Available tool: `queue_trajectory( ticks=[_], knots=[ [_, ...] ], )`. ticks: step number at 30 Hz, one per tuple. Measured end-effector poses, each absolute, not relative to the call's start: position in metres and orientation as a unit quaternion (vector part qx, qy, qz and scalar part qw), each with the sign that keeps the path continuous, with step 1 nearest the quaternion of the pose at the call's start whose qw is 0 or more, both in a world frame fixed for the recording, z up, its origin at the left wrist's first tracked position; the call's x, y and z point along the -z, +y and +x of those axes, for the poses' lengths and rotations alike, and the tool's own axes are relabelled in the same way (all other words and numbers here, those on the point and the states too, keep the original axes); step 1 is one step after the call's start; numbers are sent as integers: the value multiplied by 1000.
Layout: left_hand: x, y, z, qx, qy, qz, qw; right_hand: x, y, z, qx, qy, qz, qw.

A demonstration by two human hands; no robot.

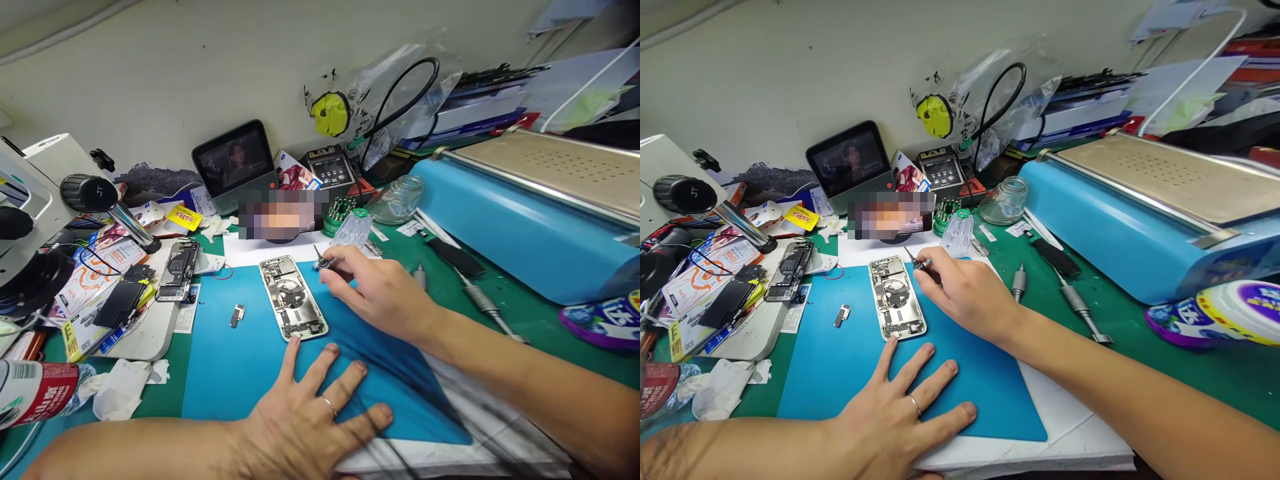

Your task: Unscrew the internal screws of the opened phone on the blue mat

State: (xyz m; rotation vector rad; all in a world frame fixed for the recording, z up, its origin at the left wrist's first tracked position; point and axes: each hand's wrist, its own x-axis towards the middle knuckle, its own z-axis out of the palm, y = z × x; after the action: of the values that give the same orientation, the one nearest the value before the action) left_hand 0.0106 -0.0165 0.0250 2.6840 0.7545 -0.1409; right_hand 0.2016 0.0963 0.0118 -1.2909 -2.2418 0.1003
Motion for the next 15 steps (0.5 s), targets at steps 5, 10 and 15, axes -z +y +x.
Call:
queue_trajectory(
  ticks=[5, 10, 15],
  knots=[
    [-30, -16, 10, 53, 264, 952, 149, -11, 95, 200, -33, -823, -413, 389],
    [-31, -15, 11, 53, 260, 954, 139, -13, 95, 198, -35, -833, -367, 412],
    [-31, -15, 10, 50, 259, 954, 142, -16, 94, 199, -39, -822, -323, 467]
  ],
)
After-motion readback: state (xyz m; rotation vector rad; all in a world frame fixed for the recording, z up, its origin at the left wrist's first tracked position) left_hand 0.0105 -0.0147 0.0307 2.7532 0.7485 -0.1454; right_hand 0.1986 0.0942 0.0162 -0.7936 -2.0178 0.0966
